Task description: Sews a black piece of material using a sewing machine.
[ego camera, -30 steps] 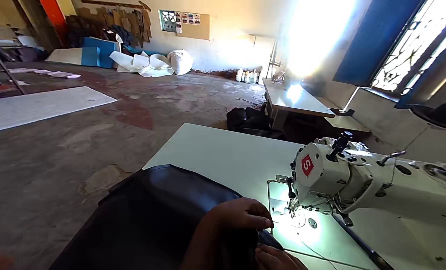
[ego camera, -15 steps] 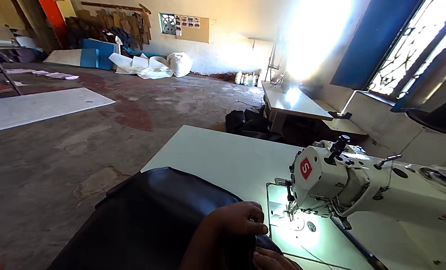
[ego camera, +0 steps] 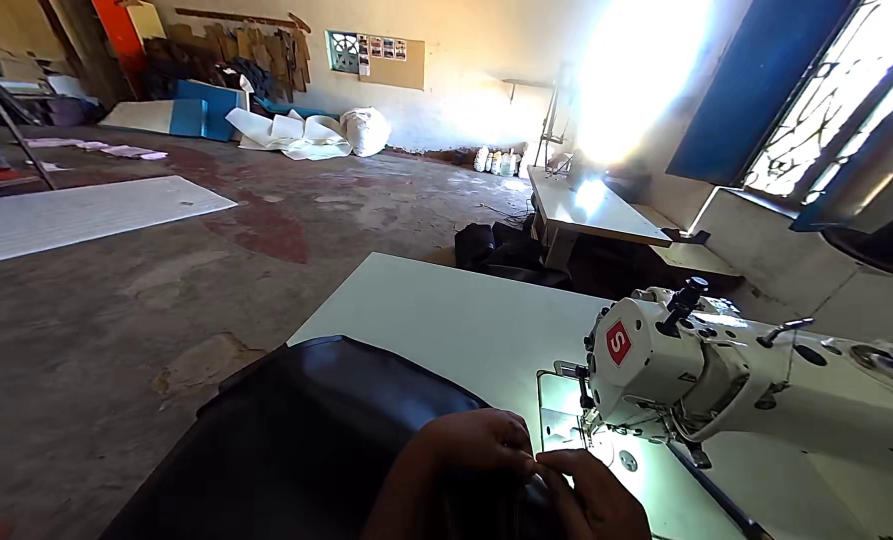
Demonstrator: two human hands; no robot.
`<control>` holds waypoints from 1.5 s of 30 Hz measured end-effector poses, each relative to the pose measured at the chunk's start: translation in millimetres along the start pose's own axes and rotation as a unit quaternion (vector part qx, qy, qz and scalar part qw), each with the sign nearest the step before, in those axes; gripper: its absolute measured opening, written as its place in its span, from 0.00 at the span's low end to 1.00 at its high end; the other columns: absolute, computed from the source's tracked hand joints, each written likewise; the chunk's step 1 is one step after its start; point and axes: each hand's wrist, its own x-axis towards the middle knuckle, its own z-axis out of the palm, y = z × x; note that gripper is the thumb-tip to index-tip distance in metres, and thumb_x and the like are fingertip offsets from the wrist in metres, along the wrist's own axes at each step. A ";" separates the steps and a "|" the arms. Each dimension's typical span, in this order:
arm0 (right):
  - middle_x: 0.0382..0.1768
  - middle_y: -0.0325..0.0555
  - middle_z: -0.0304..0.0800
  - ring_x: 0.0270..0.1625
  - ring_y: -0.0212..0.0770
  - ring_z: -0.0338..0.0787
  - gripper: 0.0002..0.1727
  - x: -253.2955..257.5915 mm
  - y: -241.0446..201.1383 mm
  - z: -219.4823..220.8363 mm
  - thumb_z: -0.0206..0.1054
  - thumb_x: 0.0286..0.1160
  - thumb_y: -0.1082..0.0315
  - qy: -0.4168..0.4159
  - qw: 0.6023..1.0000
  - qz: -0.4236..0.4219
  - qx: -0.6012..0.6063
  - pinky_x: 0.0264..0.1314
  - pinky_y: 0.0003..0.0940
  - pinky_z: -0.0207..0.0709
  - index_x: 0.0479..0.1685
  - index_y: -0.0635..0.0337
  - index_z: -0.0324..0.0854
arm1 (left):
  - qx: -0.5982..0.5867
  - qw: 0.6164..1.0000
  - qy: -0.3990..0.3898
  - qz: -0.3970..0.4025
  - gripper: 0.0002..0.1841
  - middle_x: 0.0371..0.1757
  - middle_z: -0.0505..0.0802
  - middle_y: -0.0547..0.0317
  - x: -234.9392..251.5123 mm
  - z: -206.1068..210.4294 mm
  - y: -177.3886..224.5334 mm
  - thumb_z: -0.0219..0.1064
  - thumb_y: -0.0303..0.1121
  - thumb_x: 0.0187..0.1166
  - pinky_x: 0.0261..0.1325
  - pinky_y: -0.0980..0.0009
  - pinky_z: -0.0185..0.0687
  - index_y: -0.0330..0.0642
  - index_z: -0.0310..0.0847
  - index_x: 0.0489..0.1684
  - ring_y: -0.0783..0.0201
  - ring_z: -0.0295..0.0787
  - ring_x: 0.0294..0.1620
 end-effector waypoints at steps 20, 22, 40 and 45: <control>0.38 0.55 0.93 0.30 0.43 0.90 0.08 -6.6 3.3 8.5 0.70 0.76 0.71 -0.009 0.999 0.028 -0.015 0.31 0.35 0.83 0.42 0.66 0.93 | -0.024 1.000 0.005 -0.001 0.13 0.43 0.84 0.50 0.9 -0.1 -2.6 0.59 0.27 0.85 0.56 0.69 0.71 0.24 0.84 0.34 0.66 0.77 0.48; 0.37 0.55 0.93 0.28 0.42 0.89 0.08 -7.2 4.1 8.1 0.69 0.75 0.71 -0.011 0.999 0.039 -0.020 0.30 0.35 0.82 0.41 0.66 0.93 | -0.031 0.999 0.003 -0.010 0.13 0.44 0.84 0.51 0.4 -0.4 -3.2 0.60 0.27 0.85 0.57 0.69 0.71 0.25 0.84 0.34 0.66 0.77 0.49; 0.35 0.55 0.93 0.30 0.46 0.91 0.08 -11.8 4.7 7.5 0.70 0.73 0.71 -0.039 0.998 0.048 -0.024 0.32 0.40 0.85 0.39 0.67 0.92 | -0.046 0.999 0.007 -0.016 0.14 0.43 0.83 0.53 1.0 0.3 -10.8 0.61 0.31 0.84 0.57 0.69 0.71 0.27 0.84 0.34 0.67 0.77 0.49; 0.34 0.55 0.92 0.30 0.45 0.90 0.08 -13.5 6.4 6.7 0.70 0.73 0.71 -0.037 0.998 0.054 -0.026 0.32 0.40 0.84 0.39 0.67 0.92 | -0.038 0.999 0.009 -0.002 0.13 0.44 0.85 0.52 0.2 -1.0 -9.9 0.62 0.29 0.83 0.59 0.68 0.72 0.26 0.85 0.34 0.66 0.78 0.50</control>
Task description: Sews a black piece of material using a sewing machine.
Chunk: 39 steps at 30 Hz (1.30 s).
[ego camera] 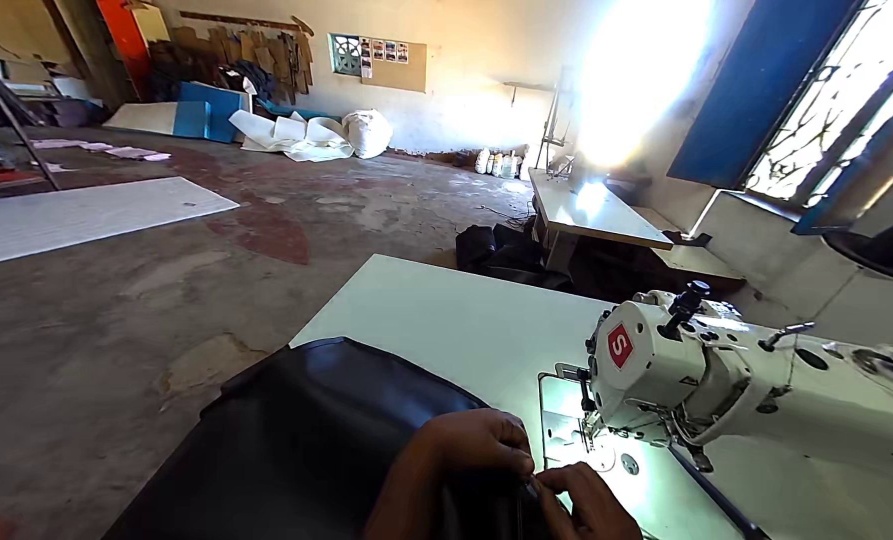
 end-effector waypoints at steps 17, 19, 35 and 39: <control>0.34 0.58 0.90 0.27 0.48 0.88 0.10 3.4 -7.0 -10.5 0.66 0.79 0.71 0.003 1.000 0.016 0.005 0.31 0.43 0.84 0.43 0.71 0.89 | 0.026 0.999 -0.006 -0.024 0.16 0.43 0.82 0.48 -0.5 0.0 1.5 0.60 0.33 0.84 0.55 0.64 0.70 0.25 0.81 0.34 0.62 0.76 0.47; 0.34 0.58 0.90 0.27 0.48 0.88 0.10 2.3 -9.9 -10.4 0.66 0.78 0.72 0.001 1.000 0.014 0.004 0.31 0.42 0.84 0.42 0.71 0.89 | 0.046 0.999 -0.009 -0.027 0.17 0.43 0.82 0.46 0.3 0.6 4.8 0.59 0.32 0.85 0.55 0.62 0.70 0.23 0.80 0.32 0.60 0.76 0.47; 0.32 0.60 0.88 0.27 0.49 0.86 0.11 -11.6 -2.8 -6.3 0.64 0.81 0.71 -0.008 0.999 0.022 0.027 0.32 0.43 0.81 0.41 0.73 0.88 | 0.006 1.000 -0.001 -0.025 0.18 0.55 0.87 0.46 -4.1 1.3 8.2 0.55 0.33 0.88 0.64 0.62 0.75 0.29 0.85 0.62 0.62 0.81 0.55; 0.33 0.60 0.89 0.27 0.49 0.86 0.11 -13.3 -4.7 -8.7 0.64 0.81 0.71 -0.008 0.999 0.021 0.028 0.32 0.43 0.82 0.41 0.73 0.88 | 0.023 1.000 -0.004 -0.005 0.12 0.51 0.88 0.44 -3.2 1.9 5.6 0.62 0.27 0.82 0.62 0.60 0.77 0.25 0.86 0.51 0.60 0.83 0.53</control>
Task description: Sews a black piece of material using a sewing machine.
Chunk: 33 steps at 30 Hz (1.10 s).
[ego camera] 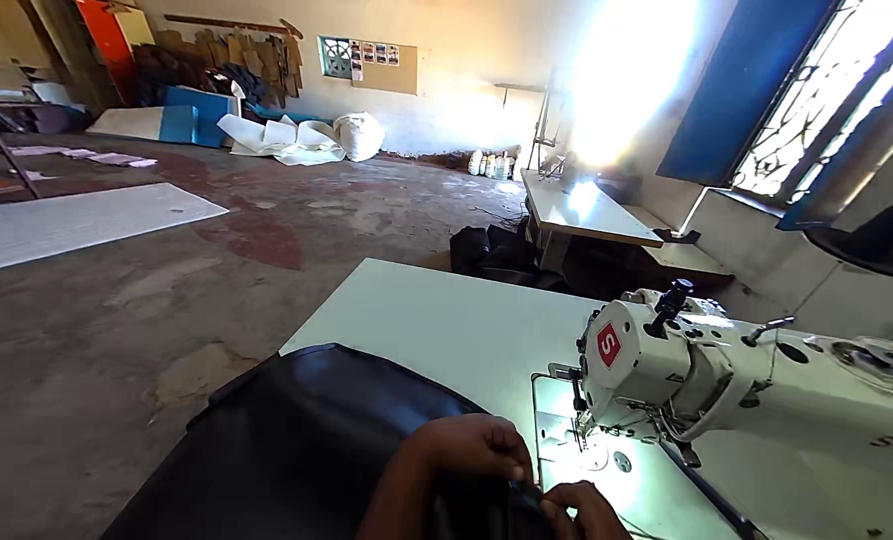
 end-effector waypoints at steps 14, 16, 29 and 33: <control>0.33 0.59 0.90 0.27 0.47 0.87 0.11 8.4 -12.9 -2.0 0.66 0.80 0.71 -0.005 1.000 -0.027 -0.003 0.32 0.41 0.83 0.41 0.72 0.89 | 0.026 0.999 0.002 -0.038 0.15 0.46 0.82 0.44 0.2 -1.2 5.8 0.57 0.30 0.84 0.56 0.60 0.70 0.22 0.80 0.38 0.58 0.76 0.48; 0.36 0.59 0.93 0.29 0.48 0.90 0.10 13.1 -20.4 -3.9 0.65 0.79 0.72 -0.035 0.999 -0.030 0.013 0.36 0.42 0.85 0.43 0.72 0.89 | 0.029 0.999 0.002 -0.020 0.15 0.46 0.83 0.40 0.5 -0.9 4.0 0.58 0.29 0.83 0.58 0.57 0.70 0.20 0.81 0.35 0.55 0.77 0.50; 0.40 0.58 0.91 0.33 0.47 0.89 0.10 37.2 -14.2 -3.2 0.69 0.76 0.70 -0.046 0.999 -0.015 0.018 0.37 0.42 0.84 0.43 0.68 0.91 | -0.088 0.996 0.001 -0.015 0.09 0.42 0.83 0.63 -6.8 -3.2 -3.4 0.63 0.29 0.83 0.53 0.74 0.73 0.33 0.85 0.36 0.76 0.77 0.45; 0.38 0.58 0.89 0.30 0.47 0.87 0.10 33.0 -6.4 -2.1 0.67 0.77 0.70 -0.030 1.000 0.003 -0.001 0.33 0.43 0.82 0.43 0.69 0.90 | -0.075 0.997 0.001 -0.019 0.11 0.46 0.85 0.56 -7.5 -3.8 -2.6 0.63 0.30 0.83 0.59 0.68 0.73 0.29 0.86 0.39 0.69 0.78 0.50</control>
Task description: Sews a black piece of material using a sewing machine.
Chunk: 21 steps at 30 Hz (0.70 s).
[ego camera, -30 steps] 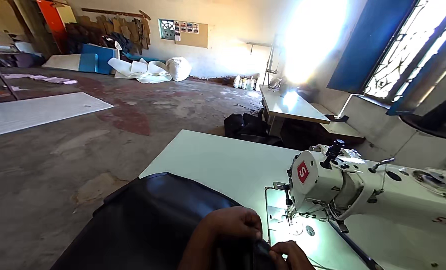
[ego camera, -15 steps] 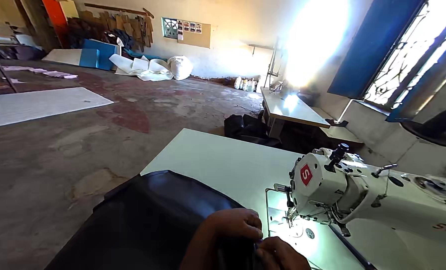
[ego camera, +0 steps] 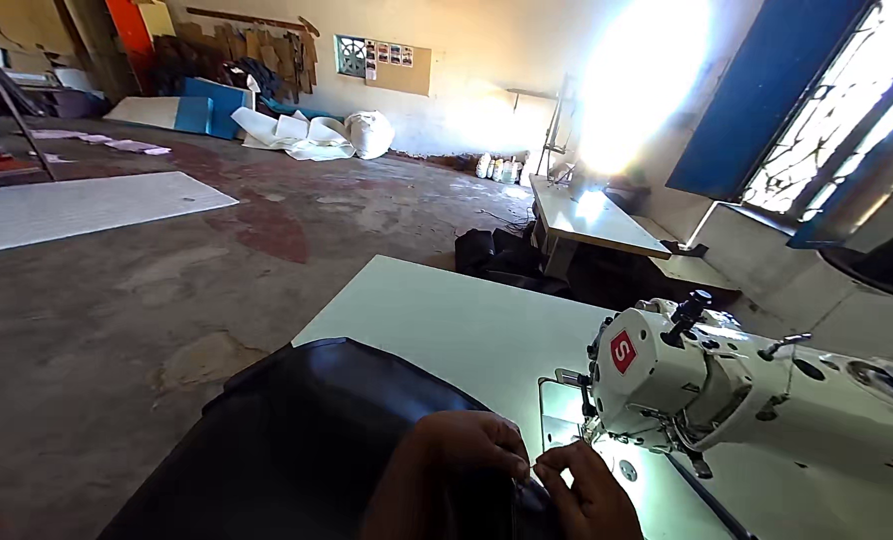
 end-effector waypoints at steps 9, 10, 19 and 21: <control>0.37 0.58 0.91 0.31 0.49 0.89 0.10 -14.7 3.2 5.5 0.68 0.77 0.69 -0.009 1.000 -0.004 -0.017 0.34 0.44 0.84 0.42 0.69 0.90 | -0.011 1.000 -0.001 -0.001 0.10 0.43 0.85 0.61 1.0 -1.8 -4.9 0.63 0.31 0.82 0.56 0.70 0.74 0.32 0.86 0.37 0.73 0.78 0.47; 0.36 0.58 0.91 0.31 0.49 0.90 0.10 -15.1 2.7 6.5 0.68 0.76 0.70 -0.007 1.000 -0.010 -0.022 0.33 0.44 0.84 0.41 0.69 0.91 | -0.008 1.000 0.001 -0.007 0.10 0.43 0.84 0.62 0.8 -1.6 -3.7 0.63 0.32 0.83 0.54 0.71 0.74 0.33 0.85 0.37 0.74 0.78 0.45; 0.48 0.69 0.90 0.54 0.69 0.89 0.13 -24.7 4.4 5.3 0.65 0.80 0.68 -0.037 0.998 0.032 -0.026 0.59 0.65 0.79 0.43 0.72 0.88 | -0.001 1.000 -0.001 0.007 0.12 0.44 0.81 0.59 4.6 -1.2 -5.2 0.61 0.33 0.85 0.54 0.72 0.72 0.31 0.83 0.42 0.72 0.76 0.46; 0.51 0.71 0.87 0.57 0.66 0.88 0.15 -32.4 3.7 6.7 0.60 0.83 0.69 -0.048 0.996 0.071 -0.003 0.61 0.57 0.81 0.47 0.76 0.85 | -0.015 0.999 -0.013 0.044 0.14 0.53 0.85 0.56 3.6 -2.5 -9.8 0.59 0.32 0.84 0.61 0.71 0.74 0.29 0.83 0.53 0.71 0.79 0.53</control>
